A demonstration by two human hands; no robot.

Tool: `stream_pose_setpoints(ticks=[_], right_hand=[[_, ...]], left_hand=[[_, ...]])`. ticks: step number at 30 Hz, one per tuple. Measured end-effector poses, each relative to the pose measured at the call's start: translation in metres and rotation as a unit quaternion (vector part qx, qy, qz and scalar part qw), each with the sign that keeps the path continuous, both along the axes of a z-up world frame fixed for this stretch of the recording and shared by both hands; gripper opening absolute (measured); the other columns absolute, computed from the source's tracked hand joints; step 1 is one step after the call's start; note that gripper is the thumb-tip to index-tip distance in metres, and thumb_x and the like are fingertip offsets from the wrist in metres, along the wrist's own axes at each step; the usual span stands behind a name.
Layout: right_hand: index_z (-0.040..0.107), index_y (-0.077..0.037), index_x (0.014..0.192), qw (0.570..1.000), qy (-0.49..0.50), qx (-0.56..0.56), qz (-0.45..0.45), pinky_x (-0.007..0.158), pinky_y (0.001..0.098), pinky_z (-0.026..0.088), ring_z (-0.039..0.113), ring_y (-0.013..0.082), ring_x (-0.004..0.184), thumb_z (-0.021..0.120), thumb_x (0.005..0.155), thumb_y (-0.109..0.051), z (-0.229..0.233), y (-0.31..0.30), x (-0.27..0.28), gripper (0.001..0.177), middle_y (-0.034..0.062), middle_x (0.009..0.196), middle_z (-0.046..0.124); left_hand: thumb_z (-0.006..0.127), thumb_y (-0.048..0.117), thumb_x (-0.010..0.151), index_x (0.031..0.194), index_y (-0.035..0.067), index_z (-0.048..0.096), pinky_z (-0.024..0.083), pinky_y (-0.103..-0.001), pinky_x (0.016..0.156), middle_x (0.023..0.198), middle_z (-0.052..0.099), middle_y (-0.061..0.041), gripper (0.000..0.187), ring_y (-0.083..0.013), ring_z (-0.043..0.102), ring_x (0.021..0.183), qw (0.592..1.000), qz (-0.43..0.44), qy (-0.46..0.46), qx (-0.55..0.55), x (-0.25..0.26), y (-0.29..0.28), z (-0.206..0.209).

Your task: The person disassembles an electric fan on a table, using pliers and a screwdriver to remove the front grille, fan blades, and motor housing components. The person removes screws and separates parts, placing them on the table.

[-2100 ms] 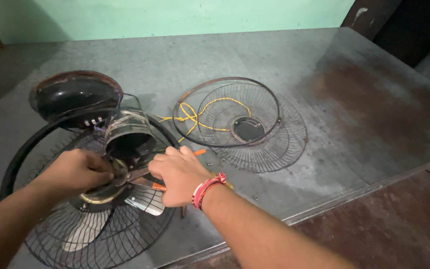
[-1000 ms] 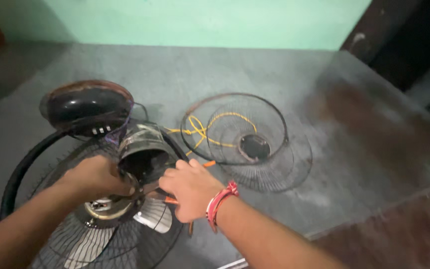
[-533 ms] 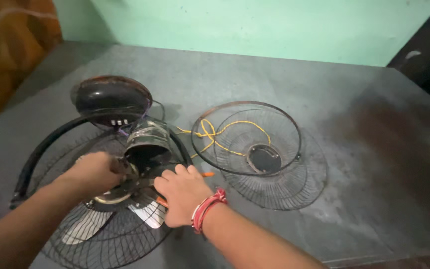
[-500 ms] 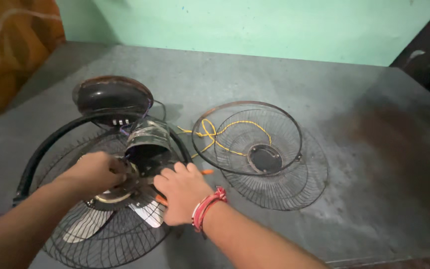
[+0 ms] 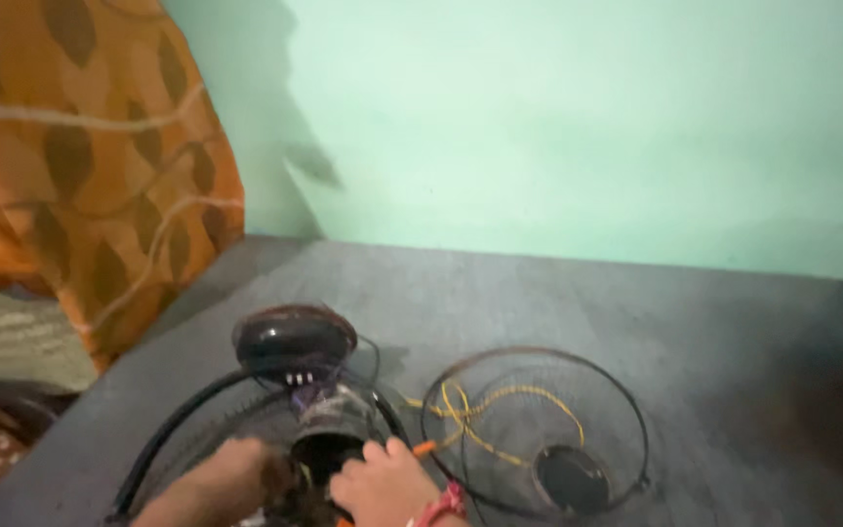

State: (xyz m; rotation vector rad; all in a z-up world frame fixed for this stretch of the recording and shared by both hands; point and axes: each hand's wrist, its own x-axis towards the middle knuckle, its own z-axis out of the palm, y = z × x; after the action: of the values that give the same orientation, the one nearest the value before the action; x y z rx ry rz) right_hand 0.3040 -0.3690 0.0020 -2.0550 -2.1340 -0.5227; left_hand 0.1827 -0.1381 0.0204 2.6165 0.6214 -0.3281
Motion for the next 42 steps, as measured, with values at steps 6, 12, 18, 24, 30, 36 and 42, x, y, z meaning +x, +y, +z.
stream_pose_setpoints(ticks=[6,12,18,24,30,36,42], right_hand=[[0.070,-0.014,0.090,0.999,-0.027,0.029,0.009,0.073,0.0444,0.042,0.060,0.0273,0.091,0.062,0.094,-0.031,-0.030,0.001,0.015,0.019,0.0034,0.092,0.067],[0.070,-0.010,0.096,0.997,0.071,-0.013,-0.009,0.082,0.0443,0.040,0.059,0.0291,0.100,0.063,0.089,-0.030,0.005,-0.012,-0.007,0.022,0.0069,0.096,0.067],[0.070,-0.008,0.098,0.993,0.111,-0.034,-0.019,0.087,0.0446,0.038,0.056,0.0301,0.103,0.069,0.079,-0.039,0.024,-0.019,-0.017,0.037,0.0077,0.100,0.067],[0.070,-0.008,0.098,0.993,0.116,-0.028,-0.013,0.089,0.0423,0.038,0.056,0.0300,0.104,0.073,0.069,-0.035,0.029,-0.026,-0.018,0.040,0.0077,0.103,0.065],[0.069,-0.007,0.096,0.988,0.145,-0.049,-0.022,0.086,0.0426,0.038,0.055,0.0309,0.103,0.075,0.061,-0.027,0.032,-0.029,-0.021,0.041,0.0079,0.102,0.065],[0.069,-0.008,0.094,0.990,0.123,-0.045,-0.044,0.084,0.0432,0.039,0.056,0.0305,0.101,0.072,0.061,-0.023,0.032,-0.030,-0.031,0.036,0.0073,0.102,0.065],[0.069,-0.008,0.088,0.991,0.130,0.010,-0.034,0.083,0.0439,0.040,0.057,0.0307,0.099,0.073,0.060,-0.023,0.032,-0.034,-0.037,0.032,0.0080,0.095,0.064]], left_hand=[[0.068,0.016,0.085,0.101,0.017,0.084,0.063,-0.035,0.085,0.097,0.082,-0.008,0.022,-0.0247,0.081,0.093,0.995,0.055,0.030,-0.083,-0.004,-0.002,0.015],[0.074,0.013,0.080,0.101,0.017,0.085,0.059,-0.034,0.088,0.100,0.081,-0.007,0.024,-0.0216,0.077,0.095,0.999,0.045,0.012,-0.013,-0.005,-0.009,0.022],[0.080,0.018,0.076,0.100,0.017,0.085,0.060,-0.034,0.088,0.096,0.082,-0.007,0.024,-0.0215,0.079,0.092,0.998,0.050,0.025,-0.019,-0.006,-0.011,0.021],[0.081,0.019,0.077,0.101,0.019,0.082,0.059,-0.033,0.088,0.097,0.080,-0.004,0.024,-0.0205,0.077,0.094,1.000,0.018,0.009,0.015,-0.009,-0.018,0.025],[0.081,0.019,0.079,0.104,0.022,0.083,0.060,-0.034,0.087,0.097,0.080,-0.004,0.025,-0.0200,0.077,0.090,0.999,0.032,0.015,0.008,-0.013,-0.024,0.033],[0.078,0.015,0.078,0.101,0.019,0.084,0.060,-0.033,0.084,0.093,0.081,-0.005,0.024,-0.0198,0.078,0.086,1.000,0.004,-0.009,0.010,-0.016,-0.028,0.036],[0.077,0.013,0.077,0.101,0.018,0.083,0.061,-0.033,0.082,0.090,0.082,-0.007,0.025,-0.0196,0.079,0.084,1.000,0.023,0.002,-0.020,-0.017,-0.025,0.033]])
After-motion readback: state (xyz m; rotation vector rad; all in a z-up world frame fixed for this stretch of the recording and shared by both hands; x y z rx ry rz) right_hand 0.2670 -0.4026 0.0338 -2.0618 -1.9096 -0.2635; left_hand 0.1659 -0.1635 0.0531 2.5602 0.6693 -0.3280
